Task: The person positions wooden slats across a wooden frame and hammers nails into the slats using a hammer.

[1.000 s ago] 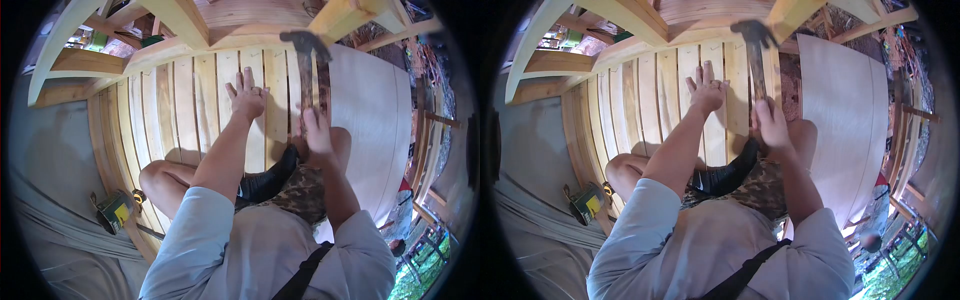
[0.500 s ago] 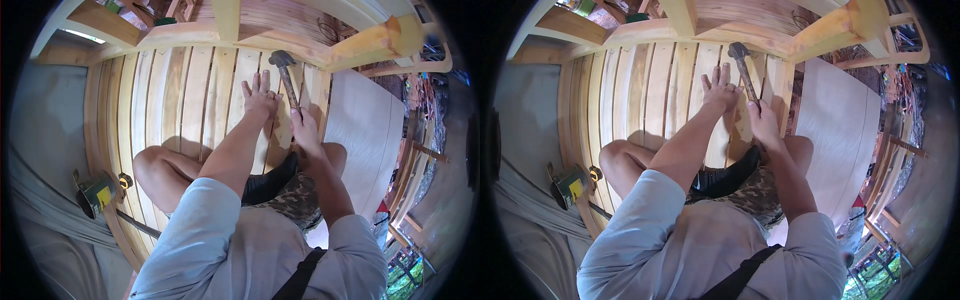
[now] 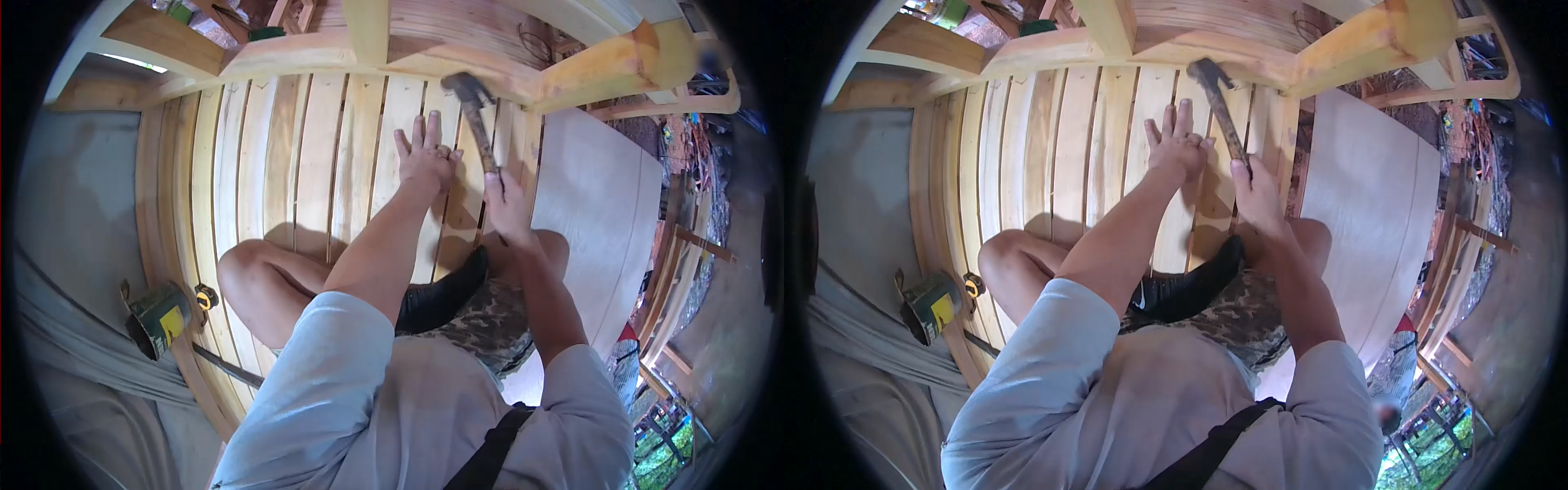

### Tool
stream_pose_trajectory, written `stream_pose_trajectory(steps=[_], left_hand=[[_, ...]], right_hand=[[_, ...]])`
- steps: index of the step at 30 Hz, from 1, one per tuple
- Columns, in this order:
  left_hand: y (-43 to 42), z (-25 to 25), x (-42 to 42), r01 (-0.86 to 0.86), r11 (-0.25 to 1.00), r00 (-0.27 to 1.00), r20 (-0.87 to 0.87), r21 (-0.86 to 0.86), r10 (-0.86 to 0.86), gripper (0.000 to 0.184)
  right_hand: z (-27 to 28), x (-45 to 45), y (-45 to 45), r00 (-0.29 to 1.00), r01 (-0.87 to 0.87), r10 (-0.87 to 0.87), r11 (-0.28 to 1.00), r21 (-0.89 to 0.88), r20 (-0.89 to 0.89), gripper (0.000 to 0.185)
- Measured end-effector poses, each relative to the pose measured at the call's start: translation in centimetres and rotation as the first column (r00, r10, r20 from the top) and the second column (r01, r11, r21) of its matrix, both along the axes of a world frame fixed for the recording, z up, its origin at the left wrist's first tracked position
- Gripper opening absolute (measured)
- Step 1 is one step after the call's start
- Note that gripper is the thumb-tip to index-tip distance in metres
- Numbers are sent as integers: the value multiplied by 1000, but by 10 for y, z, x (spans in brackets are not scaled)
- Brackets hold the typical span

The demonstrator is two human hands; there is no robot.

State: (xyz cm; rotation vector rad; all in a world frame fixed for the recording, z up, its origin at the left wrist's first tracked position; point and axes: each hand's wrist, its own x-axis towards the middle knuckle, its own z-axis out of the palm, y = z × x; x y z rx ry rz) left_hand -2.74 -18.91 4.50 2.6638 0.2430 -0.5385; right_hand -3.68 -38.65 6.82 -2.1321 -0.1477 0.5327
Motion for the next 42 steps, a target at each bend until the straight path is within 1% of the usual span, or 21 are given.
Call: stream_pose_trajectory(steps=[1,3,4,5,7,8,9,11,16,17,19,20,21,22,23,26,30,33,35,36,42], left_hand=[[-1,-1,-7,1,1000,1000,-21,-18,-2,59],[-2,-4,-12,1,1000,1000,-10,-26,-2,59],[-2,-4,-12,7,1000,1000,-10,-4,-7,59],[-2,-2,-9,15,1000,1000,-2,21,-15,59],[-4,0,-8,15,1000,999,-30,12,-15,60],[-3,1,-6,5,1000,998,-59,4,-4,60],[-3,3,-6,11,1000,999,-46,5,-11,60],[-3,5,-7,15,999,998,-70,45,-11,58],[-5,31,-4,77,993,976,-210,91,-56,56],[-11,29,-7,91,991,977,-203,98,-70,56],[-19,-6,-15,196,944,980,-68,265,-184,53],[-20,-79,-30,27,881,676,641,473,-364,49],[-24,-58,-30,40,873,662,641,486,-388,49],[-33,-19,-32,368,841,824,280,395,-492,48],[-42,10,-32,609,773,793,-120,175,-597,47],[-63,31,-34,579,806,805,-243,119,-542,46],[-70,33,-32,567,811,811,-272,148,-518,46],[-78,41,-30,546,829,815,-306,123,-492,46],[-83,35,-28,584,786,796,-330,203,-506,47],[-83,37,-27,601,781,774,-367,169,-516,46],[-80,26,-32,532,840,826,-286,111,-486,41]], right_hand=[[12,-11,4,1000,-1,1,1000,-1,-17,28],[33,-20,10,982,27,-89,938,346,164,28],[32,-24,9,978,13,-106,889,457,177,27],[25,-25,8,977,17,-111,889,458,180,27],[-1,-21,5,952,34,-91,980,197,291,27],[-21,-10,3,974,35,-36,999,11,224,29],[-16,-4,3,971,41,-43,999,13,236,29],[-6,2,2,998,44,-46,998,-53,-33,33],[45,-34,-27,968,236,-205,941,244,-147,36],[47,-37,-35,966,248,-219,935,252,-141,36],[50,-41,-52,933,349,-282,861,371,-224,34],[49,-42,-58,927,361,-279,843,398,-251,26],[45,-46,-60,923,375,-294,829,414,-247,26],[41,-49,-61,937,346,-282,836,427,-207,22],[38,-50,-61,948,316,-270,842,437,-166,19],[30,-56,-57,897,438,-330,744,504,-293,15],[29,-51,-63,896,443,-327,714,543,-301,14],[24,-46,-62,888,458,-341,723,518,-310,15],[24,-42,-62,885,460,-354,759,461,-301,19],[28,-41,-61,887,456,-347,764,457,-305,19],[36,-36,-47,953,289,-233,889,354,-194,30]])
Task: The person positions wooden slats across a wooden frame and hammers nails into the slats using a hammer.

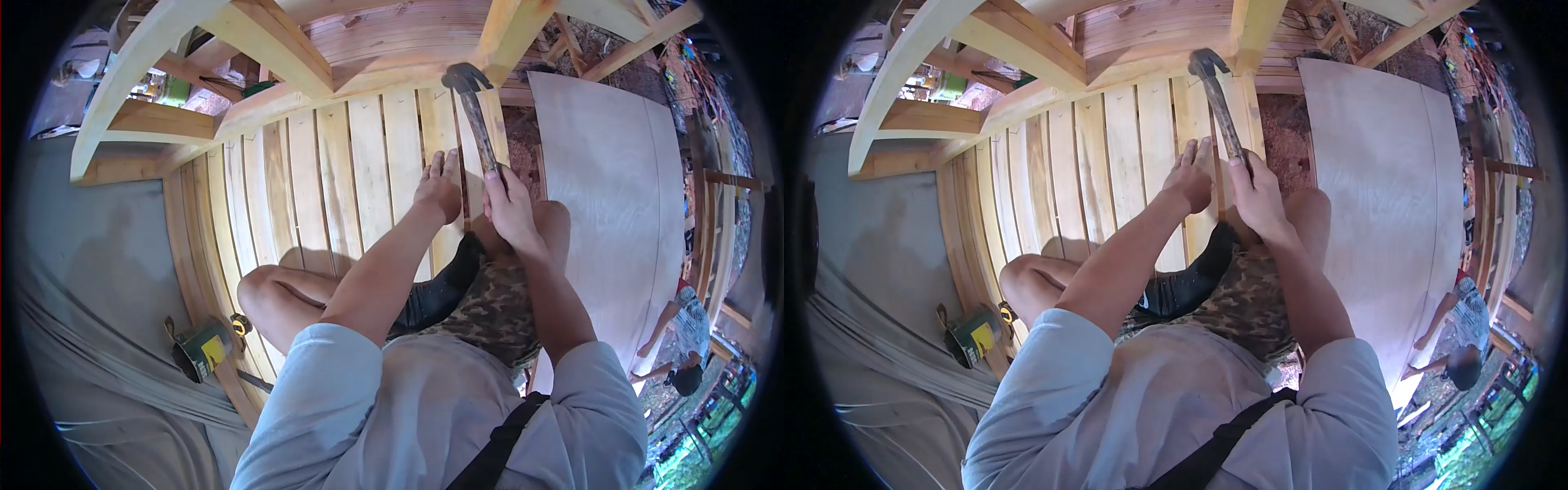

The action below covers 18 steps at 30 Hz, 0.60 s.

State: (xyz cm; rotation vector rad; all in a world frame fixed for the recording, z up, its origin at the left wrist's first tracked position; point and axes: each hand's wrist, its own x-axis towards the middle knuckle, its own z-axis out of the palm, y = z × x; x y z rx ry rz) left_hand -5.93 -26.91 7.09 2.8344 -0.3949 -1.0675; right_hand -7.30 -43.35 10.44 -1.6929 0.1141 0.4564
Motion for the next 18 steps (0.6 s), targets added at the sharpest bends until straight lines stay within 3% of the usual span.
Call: stream_pose_trajectory(steps=[2,5,6,8,11,12,14,15,17,18], left_hand=[[1,-8,-3,-14,1000,999,42,-28,15,42],[0,4,-2,-37,998,998,52,-42,40,45],[1,9,0,-34,998,999,25,-61,36,41],[4,9,-2,-22,994,1000,13,-103,24,36],[1,11,3,44,999,998,-53,31,-43,51],[1,-6,-5,-33,999,996,81,-42,37,55],[1,-32,-12,-70,992,986,145,-105,85,56],[3,-29,-11,-92,982,966,224,-164,128,58],[3,-19,-11,-85,984,967,225,-159,120,59],[3,-2,-7,-26,998,992,121,-65,33,60]], right_hand=[[-5,-3,12,968,3,22,995,-102,248,27],[-11,1,21,927,-8,74,984,-179,367,28],[-19,7,20,925,-18,87,983,-185,370,28],[-37,18,14,938,-79,213,900,-429,274,29],[-20,13,17,968,-40,115,948,-315,223,29],[-4,7,21,969,-53,126,946,-320,212,29],[29,-4,31,909,12,-5,1000,-13,416,25],[26,-5,31,912,13,-5,1000,-16,411,25],[13,-4,34,824,44,-66,998,52,563,23],[-1,-5,27,872,44,34,988,-147,489,27]])
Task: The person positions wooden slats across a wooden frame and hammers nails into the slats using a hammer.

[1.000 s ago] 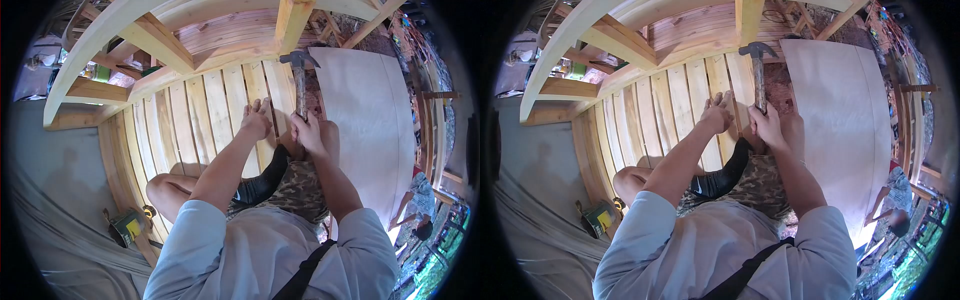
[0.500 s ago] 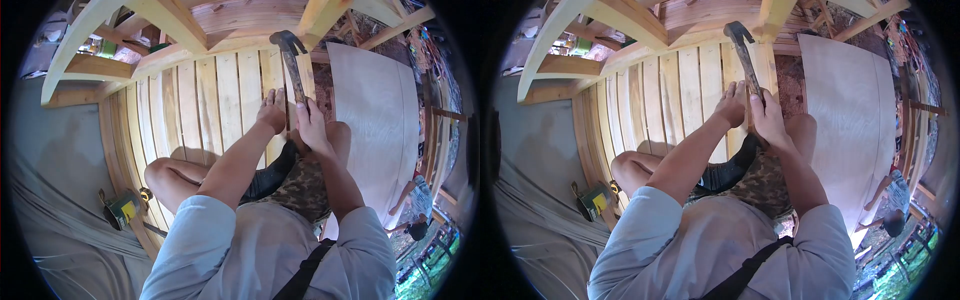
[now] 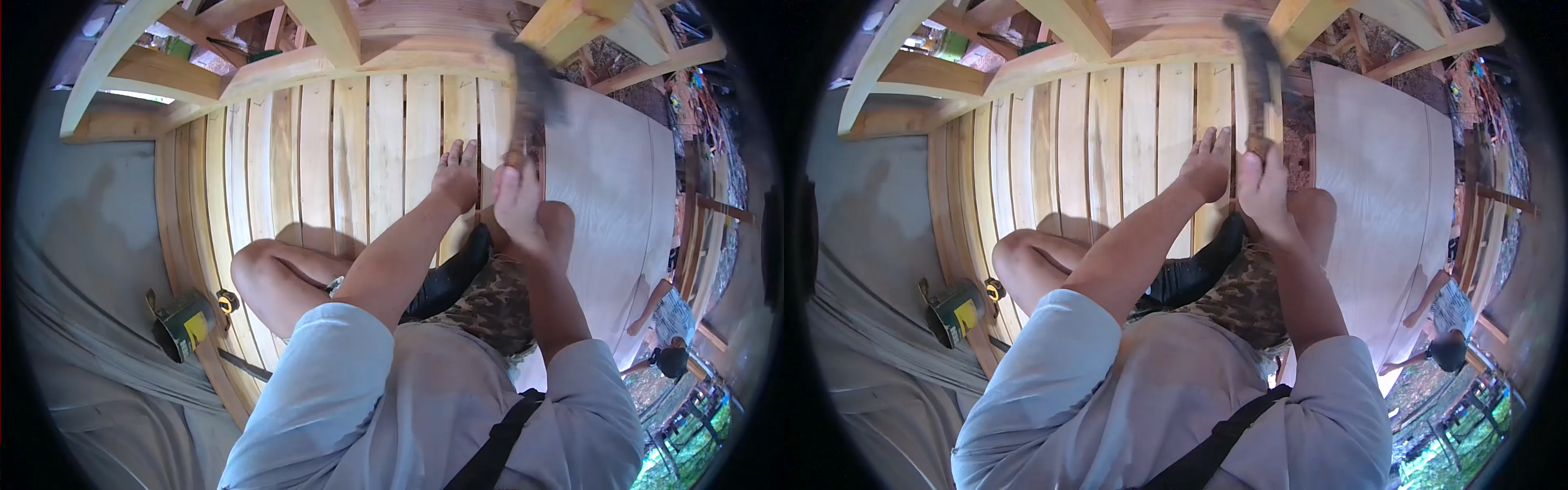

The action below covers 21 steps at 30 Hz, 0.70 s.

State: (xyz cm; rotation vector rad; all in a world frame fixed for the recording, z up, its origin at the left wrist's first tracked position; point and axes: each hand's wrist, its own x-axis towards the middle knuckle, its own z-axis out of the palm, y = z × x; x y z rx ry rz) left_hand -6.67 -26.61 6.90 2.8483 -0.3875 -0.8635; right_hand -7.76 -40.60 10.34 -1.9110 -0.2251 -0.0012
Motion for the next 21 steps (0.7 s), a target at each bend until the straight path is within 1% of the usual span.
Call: stream_pose_trajectory(steps=[1,2,3,4,5,7,8,9,11,12,13,14,15,17,18,21], left_hand=[[0,12,4,72,994,992,-109,87,-62,60],[0,15,5,71,994,994,-92,89,-63,60],[1,14,2,89,993,992,-95,79,-81,59],[4,13,3,104,992,991,-97,72,-96,58],[6,10,8,89,993,993,-85,74,-82,58],[4,-1,0,-5,999,999,-33,-40,4,46],[4,-11,-4,-34,995,999,27,-90,37,46],[4,-10,-5,-38,995,999,21,-94,40,46],[4,-2,-2,24,1000,1000,-16,2,-24,46],[5,-3,-1,29,1000,1000,0,3,-29,46],[6,-9,-2,3,999,1000,12,-33,-3,45],[5,-15,-4,-25,997,1000,16,-71,26,44],[6,-7,0,-28,997,999,32,-70,30,44],[8,4,1,42,999,996,-79,0,-42,43],[8,4,-2,5,999,998,-56,-33,-6,41],[10,12,-1,33,999,995,-92,-20,-34,40]], right_hand=[[-23,7,-7,1000,5,-5,1000,1,18,27],[-48,19,-13,992,-45,19,978,-206,-128,31],[-42,24,-7,960,-125,10,911,-394,-281,35],[-34,22,-9,954,-129,18,926,-356,-299,40],[-28,21,-6,957,-137,31,924,-357,-287,40],[-18,3,-1,967,-22,-24,984,-177,-253,38],[-16,-3,5,999,26,-28,997,-67,-30,32],[-18,-7,4,999,22,-25,997,-71,-36,32],[-25,-3,2,991,11,-26,994,-112,-132,39],[-50,8,-2,998,27,-45,938,-345,-45,40],[-45,15,-4,999,35,-47,938,-344,-27,40],[-40,20,-5,978,-36,-44,929,-369,-206,41],[-39,28,-4,927,-111,-42,919,-379,-374,41],[-45,15,0,951,-23,-65,961,-276,-303,40],[-42,8,1,972,21,-64,982,-189,-226,41],[-45,10,2,992,70,-81,991,-111,-100,42]])
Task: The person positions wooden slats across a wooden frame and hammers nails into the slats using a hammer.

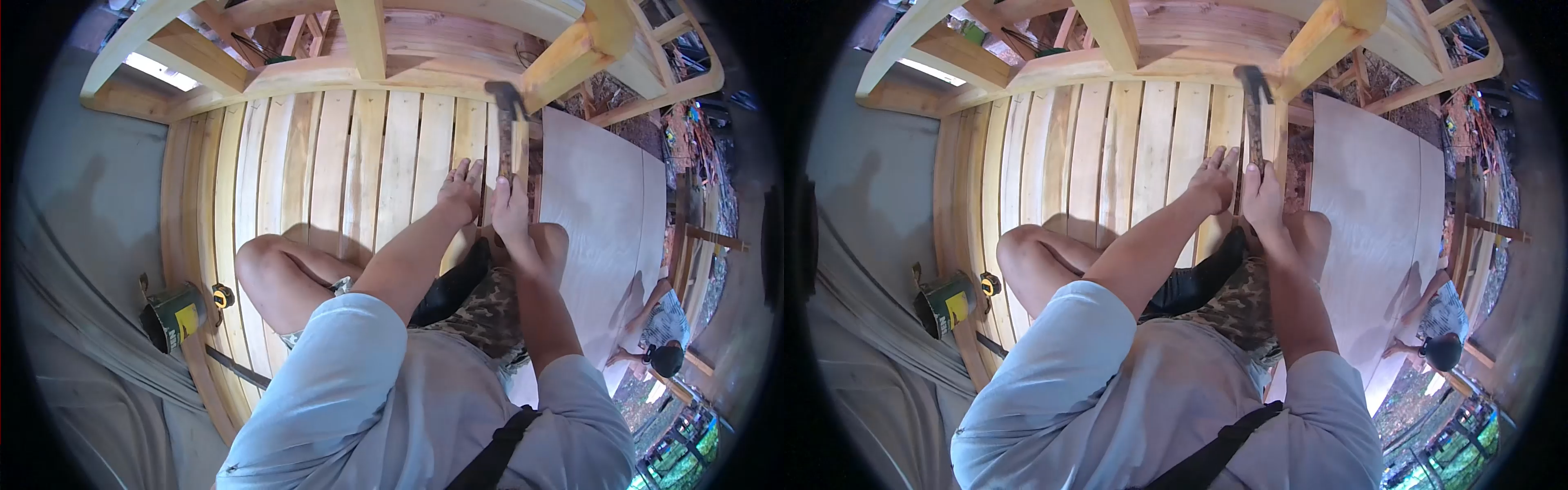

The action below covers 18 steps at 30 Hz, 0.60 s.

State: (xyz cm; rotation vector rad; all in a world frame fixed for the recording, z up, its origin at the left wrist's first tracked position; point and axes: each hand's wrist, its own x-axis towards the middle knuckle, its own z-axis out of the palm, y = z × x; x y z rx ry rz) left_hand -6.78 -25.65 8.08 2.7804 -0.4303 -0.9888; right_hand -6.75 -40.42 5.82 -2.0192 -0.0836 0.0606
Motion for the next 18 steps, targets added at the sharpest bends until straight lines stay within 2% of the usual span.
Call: stream_pose_trajectory(steps=[2,3,4,6,7,8,9,10,12,13,16,18], left_hand=[[-2,-19,-1,-1,1000,998,63,30,-1,39],[2,-22,-1,-7,999,997,80,-44,11,39],[6,-28,-2,-14,993,995,95,-119,25,40],[20,-28,-5,-25,988,994,105,-154,42,41],[32,-19,-16,-33,985,993,106,-170,52,41],[45,-9,-28,-35,982,992,110,-183,56,40],[56,-38,-47,-33,984,962,261,-176,80,36],[68,-41,-70,-34,985,961,266,-166,78,36],[93,-40,-111,-165,945,931,271,-282,244,38],[100,-47,-118,-179,946,929,271,-271,253,38],[121,-42,-124,-351,861,844,273,-368,461,47],[130,-28,-110,-580,815,764,342,-7,547,56]], right_hand=[[-20,18,-7,966,-107,52,971,-212,-252,41],[-41,20,-11,979,-51,-5,962,-267,-204,44],[-41,16,-11,981,-61,9,963,-262,-194,44],[-41,-3,-15,968,-23,-3,995,-102,-250,44],[1,-18,-1,889,66,-69,998,-22,-452,43],[-6,-19,-1,889,55,-57,998,-18,-454,43],[-14,-20,-3,897,64,-56,998,3,-438,42],[-20,-19,-5,906,76,-58,997,27,-420,41],[-24,-13,-6,896,72,-51,997,32,-442,41],[-28,-11,-7,879,71,-47,997,34,-475,41],[-26,-11,7,865,84,-55,996,36,-499,39],[-20,-10,5,888,112,-76,992,52,-453,38]])
